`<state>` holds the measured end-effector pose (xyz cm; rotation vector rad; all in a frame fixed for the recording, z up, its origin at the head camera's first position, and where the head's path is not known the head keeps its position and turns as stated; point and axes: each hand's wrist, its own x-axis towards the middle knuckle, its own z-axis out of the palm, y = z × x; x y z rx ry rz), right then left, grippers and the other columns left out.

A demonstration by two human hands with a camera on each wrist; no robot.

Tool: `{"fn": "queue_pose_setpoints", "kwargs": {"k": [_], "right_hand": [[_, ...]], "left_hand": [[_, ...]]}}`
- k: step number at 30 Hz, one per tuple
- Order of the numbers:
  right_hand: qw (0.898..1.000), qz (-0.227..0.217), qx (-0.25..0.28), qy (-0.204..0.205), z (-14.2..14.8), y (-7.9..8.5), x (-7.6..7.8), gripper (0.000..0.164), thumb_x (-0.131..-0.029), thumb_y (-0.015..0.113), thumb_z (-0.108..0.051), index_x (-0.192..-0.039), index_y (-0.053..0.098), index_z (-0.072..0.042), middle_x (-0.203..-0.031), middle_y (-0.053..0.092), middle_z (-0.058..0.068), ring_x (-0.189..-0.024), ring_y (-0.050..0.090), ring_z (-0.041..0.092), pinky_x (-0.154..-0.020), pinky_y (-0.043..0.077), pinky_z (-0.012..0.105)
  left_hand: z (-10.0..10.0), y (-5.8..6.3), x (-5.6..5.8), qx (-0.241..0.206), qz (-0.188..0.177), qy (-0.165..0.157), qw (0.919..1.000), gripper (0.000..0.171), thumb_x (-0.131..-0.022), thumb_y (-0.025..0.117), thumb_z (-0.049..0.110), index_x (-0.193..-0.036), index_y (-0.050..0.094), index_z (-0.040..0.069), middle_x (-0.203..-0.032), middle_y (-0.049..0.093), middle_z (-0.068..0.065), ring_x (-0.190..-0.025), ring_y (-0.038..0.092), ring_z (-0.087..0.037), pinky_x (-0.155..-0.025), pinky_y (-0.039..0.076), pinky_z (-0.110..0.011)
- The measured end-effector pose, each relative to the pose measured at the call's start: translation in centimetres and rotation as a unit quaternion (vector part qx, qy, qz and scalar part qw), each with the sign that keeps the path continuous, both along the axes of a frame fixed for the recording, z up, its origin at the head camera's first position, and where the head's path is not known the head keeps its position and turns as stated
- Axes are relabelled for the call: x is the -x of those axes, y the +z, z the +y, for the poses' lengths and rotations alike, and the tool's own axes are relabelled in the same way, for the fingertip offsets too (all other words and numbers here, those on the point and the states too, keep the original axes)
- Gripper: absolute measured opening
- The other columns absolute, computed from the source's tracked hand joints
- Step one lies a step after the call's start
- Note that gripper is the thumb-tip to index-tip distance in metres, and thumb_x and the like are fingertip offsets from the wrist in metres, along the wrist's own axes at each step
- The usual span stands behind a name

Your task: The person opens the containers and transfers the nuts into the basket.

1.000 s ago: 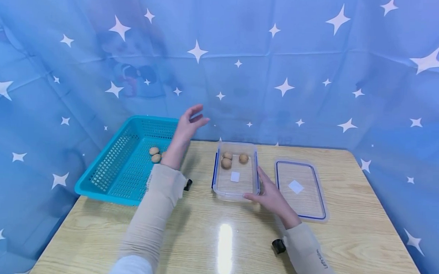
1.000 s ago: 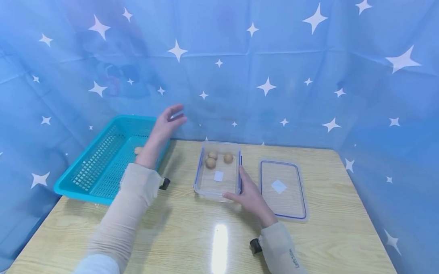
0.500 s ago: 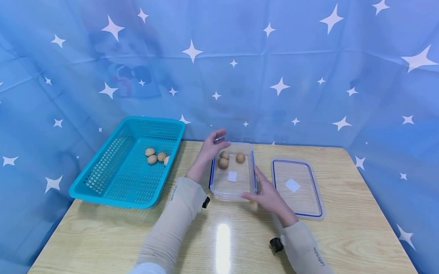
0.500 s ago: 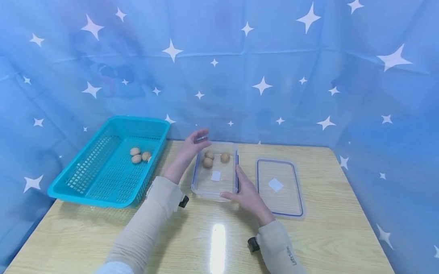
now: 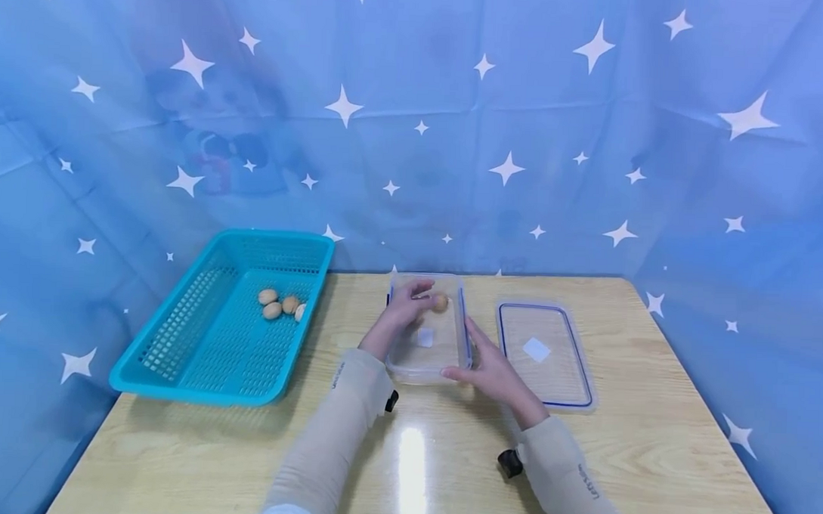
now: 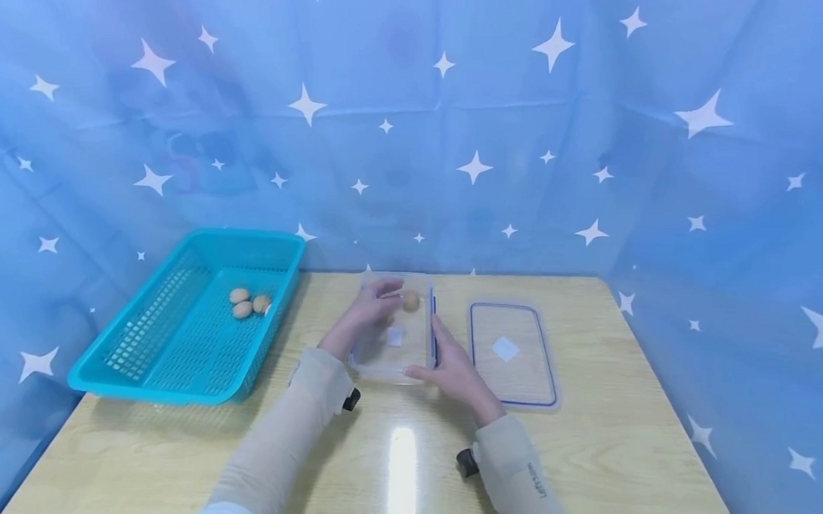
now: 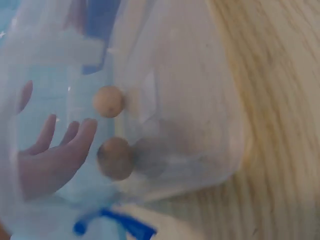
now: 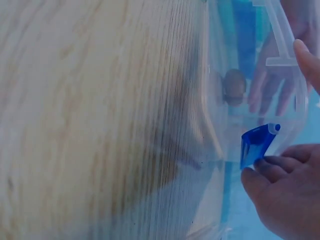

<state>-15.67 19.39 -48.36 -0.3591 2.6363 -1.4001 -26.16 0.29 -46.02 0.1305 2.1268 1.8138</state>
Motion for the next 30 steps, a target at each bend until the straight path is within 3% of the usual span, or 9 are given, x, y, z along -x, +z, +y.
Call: {"fn": "queue_pose_setpoints", "kwargs": {"k": [4,11,15,26,30], "right_hand": [[1.0,-0.008,-0.004,-0.001,-0.3,0.0,-0.3,0.11,-0.084,0.08,-0.038,-0.161,0.007,-0.009,-0.167,0.009,0.019,-0.152,0.014,0.045,-0.121,0.016,0.064],[1.0,-0.016,-0.007,-0.009,-0.2,-0.1,-0.7,0.108,-0.085,0.079,-0.034,-0.161,0.006,-0.01,-0.167,0.008,0.019,-0.152,0.014,0.045,-0.121,0.018,0.064],[1.0,-0.014,-0.004,-0.011,-0.1,-0.1,-0.7,0.107,-0.086,0.079,-0.033,-0.161,0.006,-0.008,-0.167,0.008,0.02,-0.152,0.015,0.045,-0.121,0.019,0.064],[1.0,0.0,0.0,-0.005,-0.4,0.1,-0.2,0.107,-0.086,0.079,-0.032,-0.161,0.007,-0.008,-0.167,0.009,0.021,-0.151,0.017,0.046,-0.12,0.022,0.065],[1.0,0.002,-0.002,-0.005,-0.4,0.1,-0.2,0.106,-0.086,0.078,-0.033,-0.161,0.007,-0.008,-0.167,0.01,0.021,-0.15,0.018,0.047,-0.119,0.023,0.066]], "left_hand": [[0.6,-1.2,-0.2,0.004,-0.034,-0.005,0.9994,0.063,-0.093,0.07,0.024,-0.15,0.044,0.012,-0.159,0.039,-0.011,-0.145,0.04,-0.033,-0.119,0.036,-0.049],[1.5,-2.6,-0.4,0.037,-0.042,-0.036,0.9977,0.061,-0.096,0.066,0.018,-0.151,0.041,0.009,-0.158,0.04,-0.014,-0.143,0.042,-0.034,-0.118,0.039,-0.047],[1.7,-2.7,-0.3,0.024,-0.055,-0.056,0.9966,0.066,-0.095,0.067,0.018,-0.153,0.037,0.011,-0.159,0.038,-0.014,-0.142,0.044,-0.032,-0.115,0.043,-0.043],[1.4,-2.4,0.2,0.041,-0.064,-0.048,0.9959,0.064,-0.095,0.069,0.019,-0.152,0.04,0.013,-0.151,0.045,-0.014,-0.133,0.053,-0.03,-0.109,0.049,-0.039],[1.4,-2.2,0.1,0.024,-0.061,-0.047,0.9967,0.064,-0.093,0.07,0.017,-0.15,0.041,0.009,-0.152,0.045,-0.016,-0.133,0.053,-0.031,-0.109,0.049,-0.039]]}}
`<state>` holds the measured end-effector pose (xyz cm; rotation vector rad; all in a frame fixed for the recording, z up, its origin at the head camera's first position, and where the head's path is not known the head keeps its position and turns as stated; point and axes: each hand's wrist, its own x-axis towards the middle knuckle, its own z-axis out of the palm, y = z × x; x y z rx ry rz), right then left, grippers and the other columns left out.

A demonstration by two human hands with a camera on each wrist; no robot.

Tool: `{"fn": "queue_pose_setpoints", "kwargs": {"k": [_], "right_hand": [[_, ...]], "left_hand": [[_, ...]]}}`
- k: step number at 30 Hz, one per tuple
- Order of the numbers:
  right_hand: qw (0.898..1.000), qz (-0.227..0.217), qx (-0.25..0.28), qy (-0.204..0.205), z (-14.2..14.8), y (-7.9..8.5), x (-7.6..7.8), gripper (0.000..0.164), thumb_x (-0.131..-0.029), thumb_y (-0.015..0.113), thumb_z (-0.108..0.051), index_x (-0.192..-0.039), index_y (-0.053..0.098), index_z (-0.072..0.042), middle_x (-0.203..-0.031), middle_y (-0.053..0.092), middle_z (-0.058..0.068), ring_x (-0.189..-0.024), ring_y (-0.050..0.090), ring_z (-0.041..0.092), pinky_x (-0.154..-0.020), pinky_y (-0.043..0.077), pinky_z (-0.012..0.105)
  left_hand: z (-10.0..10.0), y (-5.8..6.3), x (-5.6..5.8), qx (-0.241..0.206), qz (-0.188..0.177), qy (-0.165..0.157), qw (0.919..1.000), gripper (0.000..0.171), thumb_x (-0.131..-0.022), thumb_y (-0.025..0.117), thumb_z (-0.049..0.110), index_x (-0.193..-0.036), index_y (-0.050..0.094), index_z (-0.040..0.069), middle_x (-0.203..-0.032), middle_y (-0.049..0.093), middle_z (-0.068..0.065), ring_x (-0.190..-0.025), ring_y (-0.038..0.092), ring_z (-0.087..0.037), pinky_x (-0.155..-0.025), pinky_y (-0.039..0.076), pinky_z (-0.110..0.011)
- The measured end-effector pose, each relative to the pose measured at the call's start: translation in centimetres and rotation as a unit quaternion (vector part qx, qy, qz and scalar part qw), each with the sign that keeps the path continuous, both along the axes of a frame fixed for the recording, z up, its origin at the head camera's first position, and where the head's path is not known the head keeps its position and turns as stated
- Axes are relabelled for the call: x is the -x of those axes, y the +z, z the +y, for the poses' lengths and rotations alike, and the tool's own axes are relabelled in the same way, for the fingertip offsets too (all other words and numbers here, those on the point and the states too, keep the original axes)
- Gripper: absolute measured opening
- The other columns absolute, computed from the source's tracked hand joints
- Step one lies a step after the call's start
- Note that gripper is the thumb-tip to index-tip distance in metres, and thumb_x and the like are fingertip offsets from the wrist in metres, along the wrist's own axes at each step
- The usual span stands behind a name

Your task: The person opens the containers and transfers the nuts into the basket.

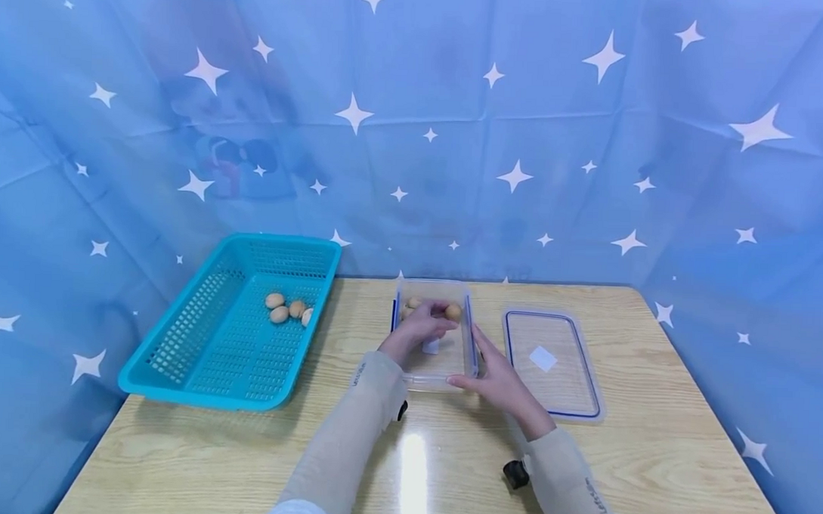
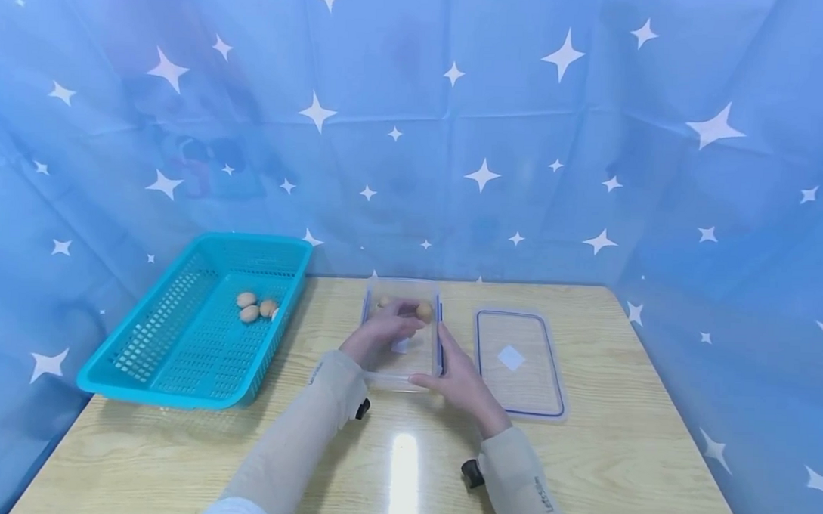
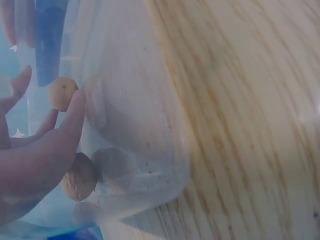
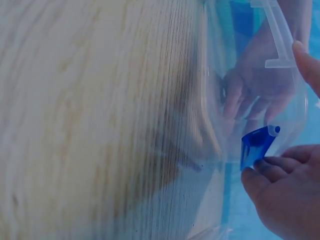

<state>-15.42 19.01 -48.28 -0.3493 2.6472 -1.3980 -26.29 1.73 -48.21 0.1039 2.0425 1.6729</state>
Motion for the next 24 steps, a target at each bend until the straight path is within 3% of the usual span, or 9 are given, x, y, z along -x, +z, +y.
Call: {"fn": "queue_pose_setpoints", "kwargs": {"k": [12,17,24], "right_hand": [[1.0,-0.005,-0.007,-0.002,0.01,-0.1,0.06,0.108,-0.085,0.079,-0.037,-0.161,0.008,-0.007,-0.166,0.011,0.022,-0.15,0.02,0.048,-0.119,0.024,0.066],[1.0,-0.005,-0.01,0.001,0.12,-0.24,0.14,0.107,-0.086,0.078,-0.035,-0.161,0.007,-0.006,-0.166,0.01,0.022,-0.15,0.019,0.048,-0.119,0.023,0.066],[1.0,-0.005,0.002,0.003,0.04,-0.13,0.12,0.105,-0.087,0.078,-0.032,-0.161,0.007,-0.007,-0.167,0.011,0.022,-0.151,0.017,0.046,-0.119,0.023,0.065]], "left_hand": [[0.22,-0.39,-0.05,0.024,0.031,0.006,0.9992,0.052,-0.092,0.072,0.015,-0.14,0.052,0.012,-0.139,0.056,-0.013,-0.123,0.059,-0.028,-0.098,0.056,-0.032],[0.31,-0.6,0.19,0.009,0.026,0.013,0.9995,0.04,-0.092,0.072,0.015,-0.129,0.057,0.011,-0.134,0.057,-0.011,-0.117,0.062,-0.025,-0.096,0.057,-0.031],[0.23,-0.65,0.31,0.014,0.05,-0.008,0.9986,0.026,-0.089,0.075,0.011,-0.11,0.06,0.006,-0.113,0.061,-0.008,-0.099,0.063,-0.018,-0.089,0.058,-0.029]]}}
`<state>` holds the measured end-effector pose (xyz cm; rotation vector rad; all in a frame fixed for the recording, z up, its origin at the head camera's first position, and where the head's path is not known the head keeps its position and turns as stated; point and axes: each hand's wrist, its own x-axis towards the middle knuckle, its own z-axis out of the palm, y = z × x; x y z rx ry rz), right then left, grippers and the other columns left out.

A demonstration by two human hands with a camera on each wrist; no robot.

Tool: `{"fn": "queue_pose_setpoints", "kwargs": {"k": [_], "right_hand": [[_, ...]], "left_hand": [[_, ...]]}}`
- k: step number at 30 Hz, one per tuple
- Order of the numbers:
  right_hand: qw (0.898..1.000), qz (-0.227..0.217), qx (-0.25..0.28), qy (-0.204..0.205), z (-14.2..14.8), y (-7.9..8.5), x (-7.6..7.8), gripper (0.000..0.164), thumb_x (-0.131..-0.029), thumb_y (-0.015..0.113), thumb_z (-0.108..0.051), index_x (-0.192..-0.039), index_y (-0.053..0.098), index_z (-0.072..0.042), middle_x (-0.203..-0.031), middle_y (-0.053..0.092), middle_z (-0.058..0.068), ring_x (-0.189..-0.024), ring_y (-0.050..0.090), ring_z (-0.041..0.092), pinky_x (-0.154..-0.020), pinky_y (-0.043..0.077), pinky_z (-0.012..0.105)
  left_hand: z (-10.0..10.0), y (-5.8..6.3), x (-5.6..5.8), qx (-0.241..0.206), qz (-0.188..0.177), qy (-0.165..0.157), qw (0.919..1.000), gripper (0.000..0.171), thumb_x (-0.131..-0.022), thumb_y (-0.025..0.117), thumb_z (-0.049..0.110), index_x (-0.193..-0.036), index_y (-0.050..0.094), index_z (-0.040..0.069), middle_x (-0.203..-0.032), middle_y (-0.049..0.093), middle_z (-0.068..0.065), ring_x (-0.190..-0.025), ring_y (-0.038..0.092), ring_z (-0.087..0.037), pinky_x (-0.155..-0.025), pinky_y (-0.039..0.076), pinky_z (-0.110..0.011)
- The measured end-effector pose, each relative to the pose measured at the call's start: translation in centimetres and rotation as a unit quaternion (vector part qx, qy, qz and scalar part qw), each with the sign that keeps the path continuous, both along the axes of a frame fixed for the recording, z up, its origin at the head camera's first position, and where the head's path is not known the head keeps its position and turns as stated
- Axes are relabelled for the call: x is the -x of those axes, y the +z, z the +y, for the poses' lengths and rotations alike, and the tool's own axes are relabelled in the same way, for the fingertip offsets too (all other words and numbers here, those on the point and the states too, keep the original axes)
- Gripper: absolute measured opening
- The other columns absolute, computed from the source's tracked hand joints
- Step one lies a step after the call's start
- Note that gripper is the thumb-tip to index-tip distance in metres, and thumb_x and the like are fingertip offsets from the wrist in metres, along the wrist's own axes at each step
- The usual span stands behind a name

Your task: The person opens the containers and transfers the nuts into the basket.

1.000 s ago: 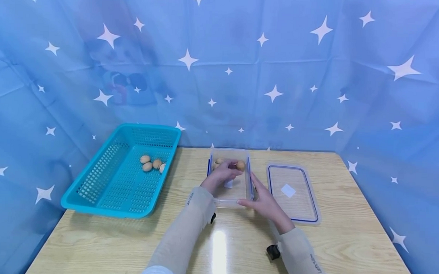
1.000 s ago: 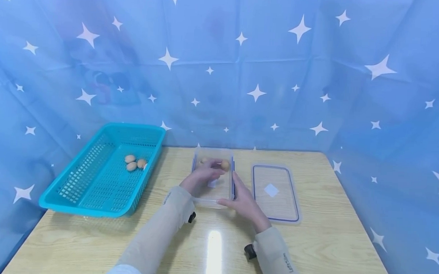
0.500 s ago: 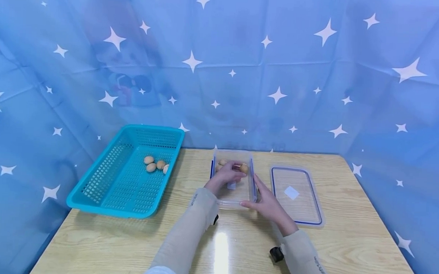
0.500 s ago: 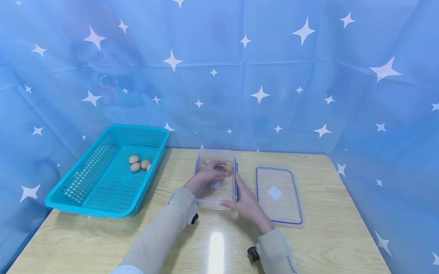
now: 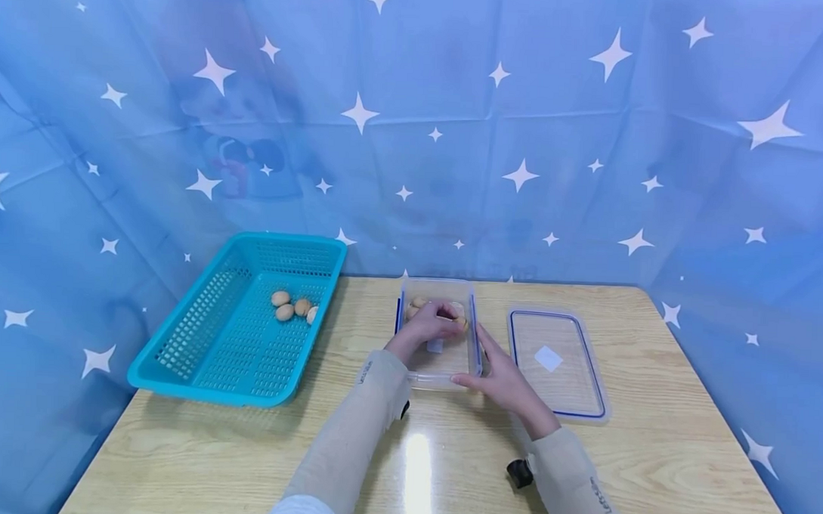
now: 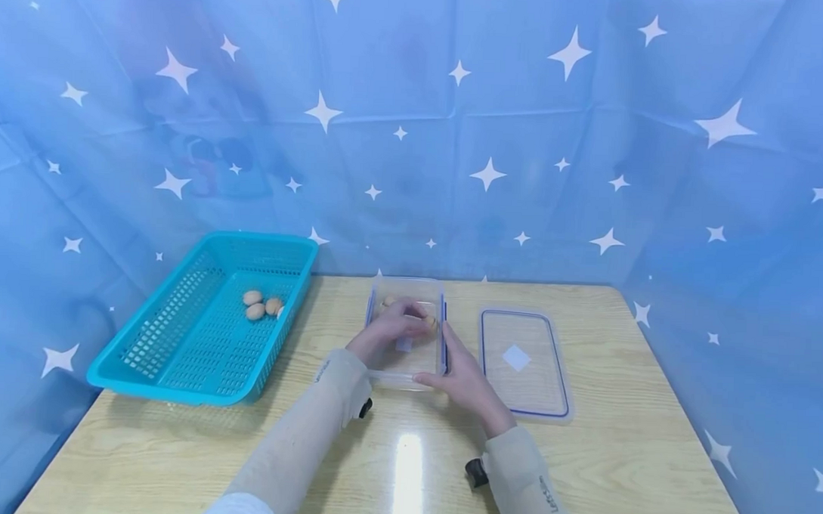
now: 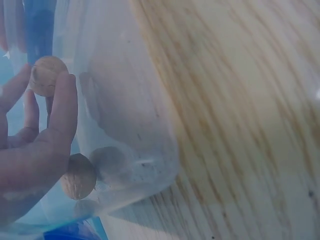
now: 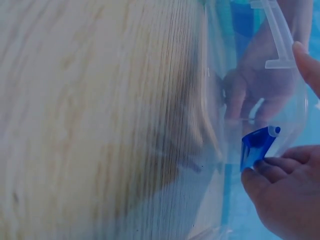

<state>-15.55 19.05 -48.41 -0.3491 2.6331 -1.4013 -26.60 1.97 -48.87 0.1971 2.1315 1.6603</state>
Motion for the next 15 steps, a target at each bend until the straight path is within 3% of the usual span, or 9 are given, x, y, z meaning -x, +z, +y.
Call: {"fn": "queue_pose_setpoints", "kwargs": {"k": [6,15], "right_hand": [[1.0,-0.003,-0.001,0.0,-0.02,0.05,-0.07,0.105,-0.087,0.078,-0.032,-0.161,0.007,-0.006,-0.167,0.011,0.022,-0.151,0.017,0.046,-0.119,0.024,0.066],[1.0,-0.01,0.002,0.0,-0.07,0.35,-0.08,0.106,-0.087,0.078,-0.033,-0.161,0.007,-0.007,-0.167,0.01,0.021,-0.151,0.017,0.046,-0.119,0.023,0.065]], "left_hand": [[0.0,-0.02,-0.1,0.027,0.018,-0.008,0.9994,0.024,-0.088,0.076,0.011,-0.107,0.061,0.006,-0.112,0.061,-0.007,-0.097,0.061,-0.017,-0.085,0.056,-0.026],[0.07,-0.13,-0.02,0.044,0.04,-0.007,0.9982,0.028,-0.089,0.076,0.016,-0.11,0.061,0.009,-0.122,0.062,-0.008,-0.108,0.061,-0.021,-0.093,0.056,-0.034]]}}
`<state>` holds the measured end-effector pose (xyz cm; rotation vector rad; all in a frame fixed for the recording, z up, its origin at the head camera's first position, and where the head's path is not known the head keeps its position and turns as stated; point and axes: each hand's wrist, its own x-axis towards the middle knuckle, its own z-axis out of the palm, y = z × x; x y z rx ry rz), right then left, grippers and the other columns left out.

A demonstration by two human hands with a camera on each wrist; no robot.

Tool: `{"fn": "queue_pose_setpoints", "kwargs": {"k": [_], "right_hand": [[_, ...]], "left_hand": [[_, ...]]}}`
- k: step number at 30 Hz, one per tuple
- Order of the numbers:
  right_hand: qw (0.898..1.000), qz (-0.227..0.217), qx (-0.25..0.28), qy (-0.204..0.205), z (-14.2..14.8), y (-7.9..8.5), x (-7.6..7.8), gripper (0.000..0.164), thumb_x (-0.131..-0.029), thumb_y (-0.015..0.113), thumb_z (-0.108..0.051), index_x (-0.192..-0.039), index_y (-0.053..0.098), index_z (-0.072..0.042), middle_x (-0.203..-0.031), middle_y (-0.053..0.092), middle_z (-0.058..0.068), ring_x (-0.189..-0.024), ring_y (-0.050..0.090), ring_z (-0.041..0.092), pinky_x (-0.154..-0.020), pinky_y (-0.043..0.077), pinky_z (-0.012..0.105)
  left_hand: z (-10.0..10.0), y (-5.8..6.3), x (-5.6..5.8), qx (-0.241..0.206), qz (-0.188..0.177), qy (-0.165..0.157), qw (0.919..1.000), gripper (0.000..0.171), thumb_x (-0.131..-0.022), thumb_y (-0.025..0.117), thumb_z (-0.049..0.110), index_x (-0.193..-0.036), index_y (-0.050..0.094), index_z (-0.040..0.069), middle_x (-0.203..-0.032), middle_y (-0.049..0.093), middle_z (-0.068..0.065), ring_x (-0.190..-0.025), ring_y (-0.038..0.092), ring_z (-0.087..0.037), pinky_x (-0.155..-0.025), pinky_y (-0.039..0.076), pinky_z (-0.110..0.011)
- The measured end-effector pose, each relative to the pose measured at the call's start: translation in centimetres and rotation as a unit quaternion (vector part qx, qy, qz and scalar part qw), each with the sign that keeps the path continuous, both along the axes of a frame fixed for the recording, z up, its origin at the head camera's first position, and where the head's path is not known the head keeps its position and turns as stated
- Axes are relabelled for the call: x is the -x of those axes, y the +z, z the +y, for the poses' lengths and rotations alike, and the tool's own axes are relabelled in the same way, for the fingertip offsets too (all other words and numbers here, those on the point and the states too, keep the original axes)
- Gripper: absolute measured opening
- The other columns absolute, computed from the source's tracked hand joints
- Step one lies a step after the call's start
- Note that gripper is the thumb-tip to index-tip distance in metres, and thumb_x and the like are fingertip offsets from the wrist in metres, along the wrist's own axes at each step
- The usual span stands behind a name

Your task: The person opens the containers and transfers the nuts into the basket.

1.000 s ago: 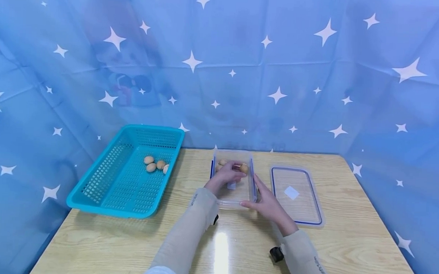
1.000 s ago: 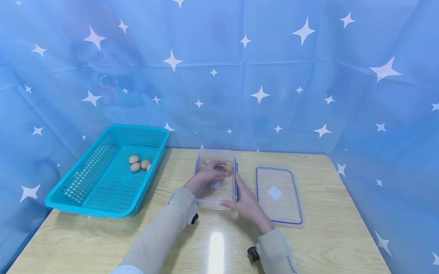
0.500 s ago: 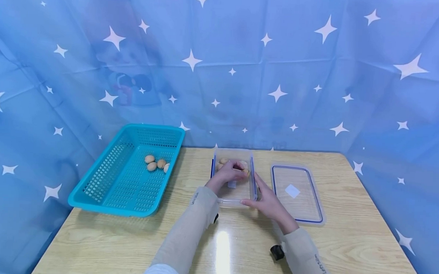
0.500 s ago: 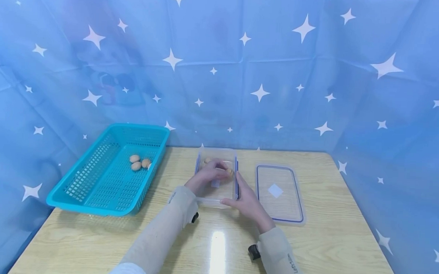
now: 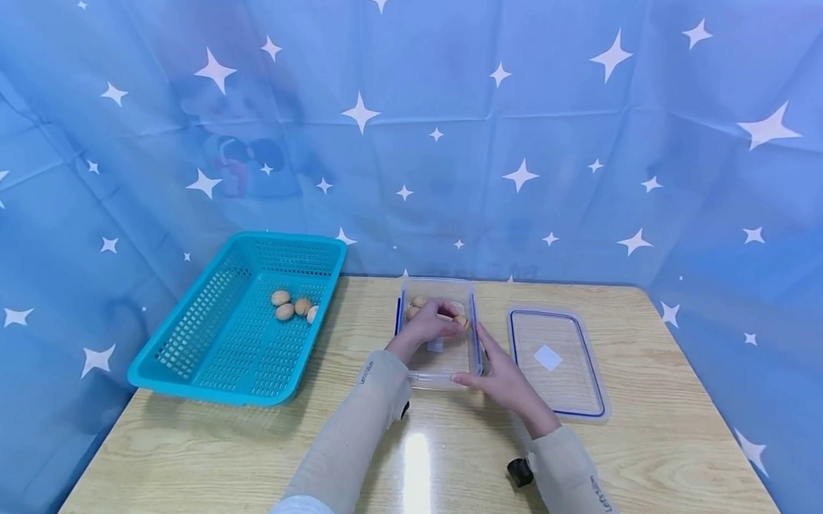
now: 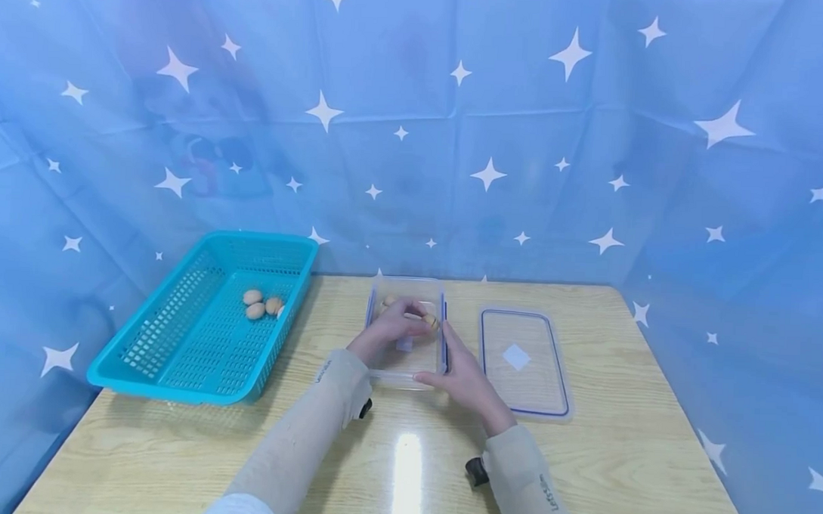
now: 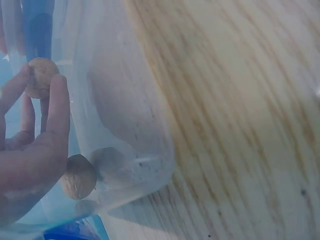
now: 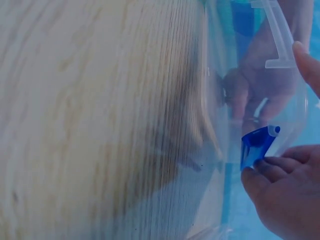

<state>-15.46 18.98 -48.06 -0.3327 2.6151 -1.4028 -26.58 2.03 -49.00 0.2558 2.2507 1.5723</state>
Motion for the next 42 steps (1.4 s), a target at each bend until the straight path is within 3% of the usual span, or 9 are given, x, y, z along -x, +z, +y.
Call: {"fn": "queue_pose_setpoints", "kwargs": {"k": [8,21,27,30,34,38,42], "right_hand": [[1.0,0.003,-0.001,0.004,0.1,-0.2,-0.1,0.104,-0.088,0.077,-0.033,-0.161,0.006,-0.006,-0.167,0.009,0.021,-0.151,0.016,0.046,-0.118,0.024,0.067],[1.0,0.002,-0.002,0.002,0.3,0.1,-0.1,0.106,-0.087,0.077,-0.034,-0.161,0.006,-0.007,-0.167,0.009,0.021,-0.151,0.016,0.046,-0.119,0.024,0.066],[1.0,0.012,-0.001,0.008,0.4,0.0,0.2,0.104,-0.088,0.076,-0.032,-0.16,0.006,-0.005,-0.167,0.009,0.021,-0.151,0.016,0.046,-0.12,0.023,0.065],[1.0,0.015,-0.003,0.007,0.3,-0.1,0.2,0.105,-0.088,0.077,-0.032,-0.16,0.006,-0.004,-0.167,0.008,0.023,-0.151,0.016,0.046,-0.12,0.022,0.063],[1.0,0.01,-0.01,0.001,0.2,-0.3,0.3,0.107,-0.086,0.078,-0.034,-0.16,0.007,-0.005,-0.167,0.009,0.022,-0.152,0.016,0.045,-0.121,0.02,0.061],[1.0,0.008,-0.007,-0.003,0.2,-0.4,0.3,0.106,-0.086,0.078,-0.032,-0.16,0.007,-0.004,-0.167,0.009,0.022,-0.152,0.016,0.045,-0.121,0.02,0.062],[1.0,0.01,-0.005,-0.001,0.2,-0.5,0.3,0.106,-0.087,0.078,-0.033,-0.16,0.007,-0.003,-0.166,0.008,0.024,-0.151,0.016,0.047,-0.121,0.02,0.063]], "left_hand": [[-0.1,0.0,-0.1,-0.005,0.001,-0.004,1.0,0.025,-0.091,0.074,0.017,-0.111,0.061,0.012,-0.126,0.062,-0.007,-0.106,0.065,-0.019,-0.091,0.058,-0.031],[0.2,0.3,-0.3,-0.055,-0.004,-0.017,0.9983,0.027,-0.092,0.073,0.018,-0.111,0.06,0.006,-0.12,0.063,-0.01,-0.099,0.066,-0.018,-0.089,0.06,-0.032],[0.0,0.7,-0.2,-0.077,0.012,-0.007,0.9969,0.029,-0.094,0.07,0.019,-0.118,0.058,0.007,-0.127,0.06,-0.011,-0.115,0.063,-0.024,-0.096,0.057,-0.034],[0.0,0.9,-0.1,-0.148,-0.011,0.015,0.9887,0.032,-0.095,0.068,0.013,-0.122,0.055,0.003,-0.126,0.059,-0.013,-0.116,0.064,-0.027,-0.097,0.057,-0.034],[-0.1,1.6,0.0,-0.238,-0.055,0.056,0.9681,0.035,-0.095,0.064,0.003,-0.127,0.051,-0.001,-0.126,0.059,-0.015,-0.111,0.065,-0.025,-0.096,0.058,-0.035],[-0.6,3.5,0.1,-0.272,-0.064,0.083,0.9565,0.04,-0.095,0.063,0.001,-0.131,0.048,-0.003,-0.129,0.057,-0.017,-0.112,0.064,-0.026,-0.097,0.058,-0.036],[-1.6,6.0,0.3,-0.29,-0.053,0.096,0.9507,0.04,-0.095,0.065,0.002,-0.131,0.05,-0.001,-0.13,0.058,-0.016,-0.112,0.065,-0.025,-0.097,0.058,-0.034]]}}
